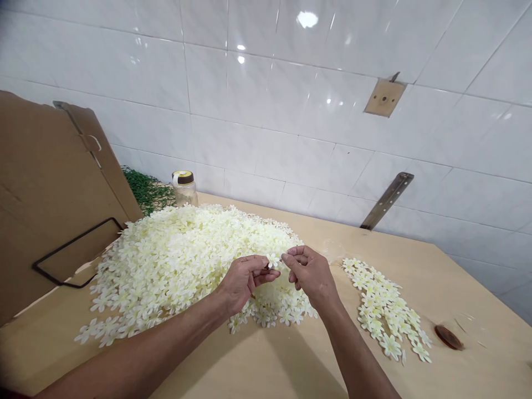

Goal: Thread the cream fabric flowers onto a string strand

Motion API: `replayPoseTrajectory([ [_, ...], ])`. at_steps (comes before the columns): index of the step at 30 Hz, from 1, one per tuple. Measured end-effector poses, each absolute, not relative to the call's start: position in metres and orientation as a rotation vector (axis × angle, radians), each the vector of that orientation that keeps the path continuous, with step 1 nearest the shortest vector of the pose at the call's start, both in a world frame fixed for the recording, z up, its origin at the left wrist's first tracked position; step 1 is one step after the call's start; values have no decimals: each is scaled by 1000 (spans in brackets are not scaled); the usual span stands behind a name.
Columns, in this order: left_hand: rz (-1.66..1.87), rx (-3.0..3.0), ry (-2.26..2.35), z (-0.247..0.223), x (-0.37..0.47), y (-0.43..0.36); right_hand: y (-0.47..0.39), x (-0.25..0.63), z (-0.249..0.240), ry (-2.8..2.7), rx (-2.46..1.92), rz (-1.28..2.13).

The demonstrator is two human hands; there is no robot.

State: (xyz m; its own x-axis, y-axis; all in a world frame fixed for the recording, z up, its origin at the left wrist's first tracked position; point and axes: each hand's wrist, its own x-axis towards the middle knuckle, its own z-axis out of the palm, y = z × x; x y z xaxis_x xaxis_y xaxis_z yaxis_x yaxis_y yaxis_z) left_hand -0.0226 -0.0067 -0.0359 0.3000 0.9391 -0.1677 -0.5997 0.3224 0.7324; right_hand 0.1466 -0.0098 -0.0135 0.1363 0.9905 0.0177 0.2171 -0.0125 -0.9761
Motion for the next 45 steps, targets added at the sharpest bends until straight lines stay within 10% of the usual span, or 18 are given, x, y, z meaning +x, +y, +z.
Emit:
replayPoseTrajectory([
  [45, 1135, 640, 626, -37, -29, 1, 1, 159, -26, -1493, -1531, 90],
])
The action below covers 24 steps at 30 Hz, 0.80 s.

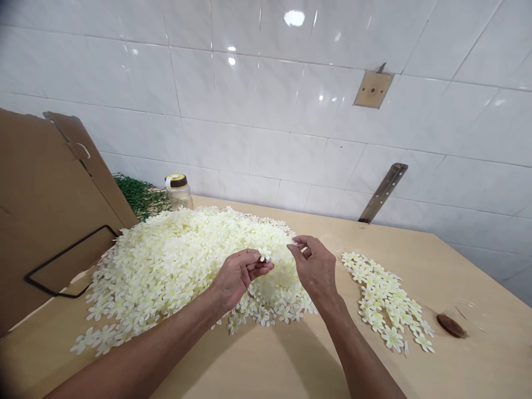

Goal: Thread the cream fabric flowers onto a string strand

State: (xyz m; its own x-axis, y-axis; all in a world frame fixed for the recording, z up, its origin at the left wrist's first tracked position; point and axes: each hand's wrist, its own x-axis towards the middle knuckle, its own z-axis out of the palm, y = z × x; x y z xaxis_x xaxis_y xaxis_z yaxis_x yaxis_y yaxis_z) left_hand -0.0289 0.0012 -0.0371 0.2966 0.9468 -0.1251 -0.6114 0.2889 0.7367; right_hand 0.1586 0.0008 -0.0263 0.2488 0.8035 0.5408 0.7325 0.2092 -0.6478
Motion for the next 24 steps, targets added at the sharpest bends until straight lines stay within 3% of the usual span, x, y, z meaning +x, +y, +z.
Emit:
replayPoseTrajectory([
  [4, 1139, 636, 623, -36, -29, 0, 3, 160, -29, -1495, -1605, 225],
  [12, 1136, 645, 625, -36, -28, -2, -7, 157, -23, -1541, -1566, 54],
  [24, 1126, 628, 605, -35, -28, -3, -20, 148, -17, -1576, -1524, 816],
])
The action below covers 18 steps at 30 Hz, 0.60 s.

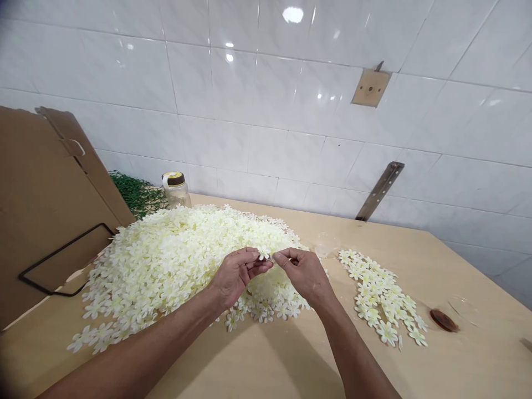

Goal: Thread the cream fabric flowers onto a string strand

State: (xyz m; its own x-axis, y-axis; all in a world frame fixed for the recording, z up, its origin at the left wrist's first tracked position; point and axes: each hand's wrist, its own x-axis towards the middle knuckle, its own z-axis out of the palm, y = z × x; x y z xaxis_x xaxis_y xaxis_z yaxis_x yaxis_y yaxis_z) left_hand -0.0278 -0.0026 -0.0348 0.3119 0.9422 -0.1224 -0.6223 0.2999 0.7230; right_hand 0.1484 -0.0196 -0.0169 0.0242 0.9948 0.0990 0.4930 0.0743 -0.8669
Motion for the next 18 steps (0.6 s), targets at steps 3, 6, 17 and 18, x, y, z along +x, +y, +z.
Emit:
replayPoseTrajectory([
  [3, 1127, 631, 604, -34, -28, -3, -20, 149, -17, -1537, -1508, 879],
  [6, 1125, 631, 614, -33, -27, -3, -21, 149, -17, -1548, -1514, 836],
  [17, 1039, 840, 682, -36, -24, -11, -10, 162, -23, -1597, -1643, 229],
  [18, 1032, 867, 693, -35, -23, -13, -11, 161, -22, -1602, -1635, 215],
])
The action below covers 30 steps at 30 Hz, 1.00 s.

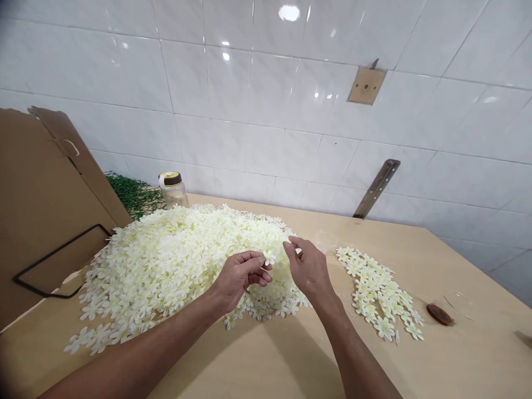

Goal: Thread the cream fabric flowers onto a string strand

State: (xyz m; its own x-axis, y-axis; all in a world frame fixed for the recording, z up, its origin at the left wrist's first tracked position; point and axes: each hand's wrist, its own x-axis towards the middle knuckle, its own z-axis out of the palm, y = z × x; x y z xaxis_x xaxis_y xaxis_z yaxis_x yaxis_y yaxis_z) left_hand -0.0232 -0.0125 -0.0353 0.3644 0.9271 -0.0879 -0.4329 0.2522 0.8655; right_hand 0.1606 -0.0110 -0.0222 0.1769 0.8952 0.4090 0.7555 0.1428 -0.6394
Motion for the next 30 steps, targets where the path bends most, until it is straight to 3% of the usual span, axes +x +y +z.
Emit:
replayPoseTrajectory([
  [8, 1017, 936, 738, -33, -21, -15, -28, 142, -14, -1815, -1322, 233],
  [30, 994, 689, 634, -42, -21, -10, -25, 144, -19, -1875, -1323, 215],
])
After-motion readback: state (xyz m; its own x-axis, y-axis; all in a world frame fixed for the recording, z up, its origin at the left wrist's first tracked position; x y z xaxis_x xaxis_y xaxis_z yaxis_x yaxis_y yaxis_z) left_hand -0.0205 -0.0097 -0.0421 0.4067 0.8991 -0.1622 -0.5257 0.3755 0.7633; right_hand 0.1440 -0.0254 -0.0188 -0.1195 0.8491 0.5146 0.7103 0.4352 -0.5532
